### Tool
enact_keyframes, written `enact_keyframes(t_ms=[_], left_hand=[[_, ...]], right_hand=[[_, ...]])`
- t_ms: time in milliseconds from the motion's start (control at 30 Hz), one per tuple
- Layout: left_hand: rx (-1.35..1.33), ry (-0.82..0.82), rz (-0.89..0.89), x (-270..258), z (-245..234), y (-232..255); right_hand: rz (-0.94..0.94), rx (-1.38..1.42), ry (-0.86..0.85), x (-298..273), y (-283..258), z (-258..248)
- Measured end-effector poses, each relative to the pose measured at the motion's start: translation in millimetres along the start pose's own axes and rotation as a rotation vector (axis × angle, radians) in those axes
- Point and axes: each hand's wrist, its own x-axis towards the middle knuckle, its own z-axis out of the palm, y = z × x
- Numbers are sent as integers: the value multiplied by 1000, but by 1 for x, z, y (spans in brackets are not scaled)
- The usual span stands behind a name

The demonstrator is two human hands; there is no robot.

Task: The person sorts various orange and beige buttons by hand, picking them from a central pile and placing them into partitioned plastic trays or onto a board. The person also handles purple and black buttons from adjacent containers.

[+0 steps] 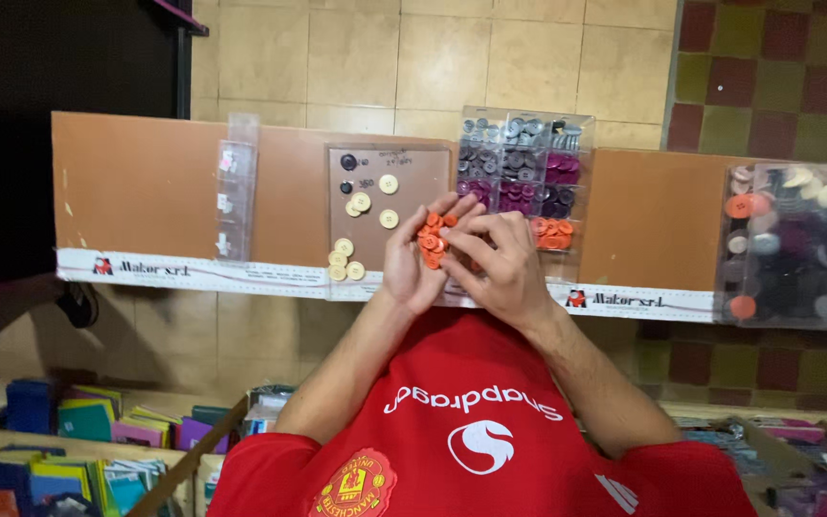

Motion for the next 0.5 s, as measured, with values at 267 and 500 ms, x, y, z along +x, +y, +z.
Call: enact_keyframes(t_ms=[267, 500], left_hand=[[160, -31, -102, 8, -38, 16], [167, -40, -130, 17, -38, 22]], right_hand=[[57, -105, -50, 2, -9, 36], [21, -102, -18, 16, -14, 28]])
